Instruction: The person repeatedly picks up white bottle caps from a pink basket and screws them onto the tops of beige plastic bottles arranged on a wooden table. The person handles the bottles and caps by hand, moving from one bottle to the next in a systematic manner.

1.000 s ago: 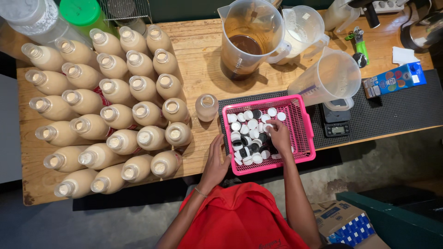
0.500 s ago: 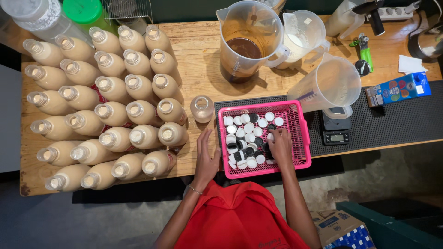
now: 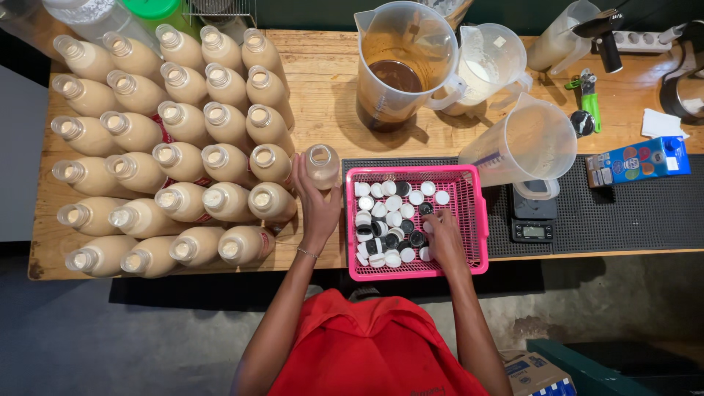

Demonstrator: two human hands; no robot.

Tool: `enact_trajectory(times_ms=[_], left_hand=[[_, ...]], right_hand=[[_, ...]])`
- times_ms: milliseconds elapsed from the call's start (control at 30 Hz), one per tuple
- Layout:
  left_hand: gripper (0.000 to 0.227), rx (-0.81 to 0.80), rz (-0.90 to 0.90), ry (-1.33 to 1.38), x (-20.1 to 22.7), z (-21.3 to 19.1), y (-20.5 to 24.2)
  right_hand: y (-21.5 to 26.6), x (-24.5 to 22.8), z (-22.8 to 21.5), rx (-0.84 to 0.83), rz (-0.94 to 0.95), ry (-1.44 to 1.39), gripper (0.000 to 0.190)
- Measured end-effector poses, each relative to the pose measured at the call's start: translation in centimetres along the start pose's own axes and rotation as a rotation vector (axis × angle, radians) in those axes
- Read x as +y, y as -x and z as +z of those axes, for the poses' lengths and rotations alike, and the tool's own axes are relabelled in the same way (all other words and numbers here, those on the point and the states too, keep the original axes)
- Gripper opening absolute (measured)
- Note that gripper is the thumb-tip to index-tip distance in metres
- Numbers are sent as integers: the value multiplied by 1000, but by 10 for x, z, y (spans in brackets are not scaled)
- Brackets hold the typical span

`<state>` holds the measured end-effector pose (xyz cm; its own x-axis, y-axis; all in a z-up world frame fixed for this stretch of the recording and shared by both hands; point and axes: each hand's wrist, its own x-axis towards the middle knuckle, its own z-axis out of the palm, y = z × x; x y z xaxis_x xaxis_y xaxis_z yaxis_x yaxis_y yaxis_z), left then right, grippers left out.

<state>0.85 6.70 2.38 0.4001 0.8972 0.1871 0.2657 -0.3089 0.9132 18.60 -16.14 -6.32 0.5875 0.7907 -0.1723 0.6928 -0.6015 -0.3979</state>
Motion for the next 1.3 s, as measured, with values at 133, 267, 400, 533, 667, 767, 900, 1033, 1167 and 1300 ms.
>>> enact_trajectory(times_ms=[133,267,400,533,667,767,900,1033,1167,1300], left_hand=[[83,-5,-6,22,0,0,-9],[83,-50,2,28,6,-10,-4],[80,-137,22,22,4,-26,10],[77,-215,43,36,6,-47,28],[71,-297,99,28,-3,-69,47],[65,-354,109,43,-9,-88,60],[57,-422,76,91,-18,-110,70],[57,-438,105,98,-29,-122,72],[51,-418,181,132,-24,-134,65],[48,-327,298,183,-27,-135,59]], right_hand=[[4,-7,-5,16,-8,-8,44],[3,-11,-3,81,-4,56,44],[-2,-16,1,179,67,67,40],[-2,-20,1,290,124,220,40],[-3,-43,-2,370,148,-20,36],[9,-115,-46,266,181,-250,34],[13,-157,-62,130,289,-535,31],[11,-173,-56,101,300,-626,28],[10,-161,-31,84,287,-981,26],[11,-144,-25,73,117,-57,40]])
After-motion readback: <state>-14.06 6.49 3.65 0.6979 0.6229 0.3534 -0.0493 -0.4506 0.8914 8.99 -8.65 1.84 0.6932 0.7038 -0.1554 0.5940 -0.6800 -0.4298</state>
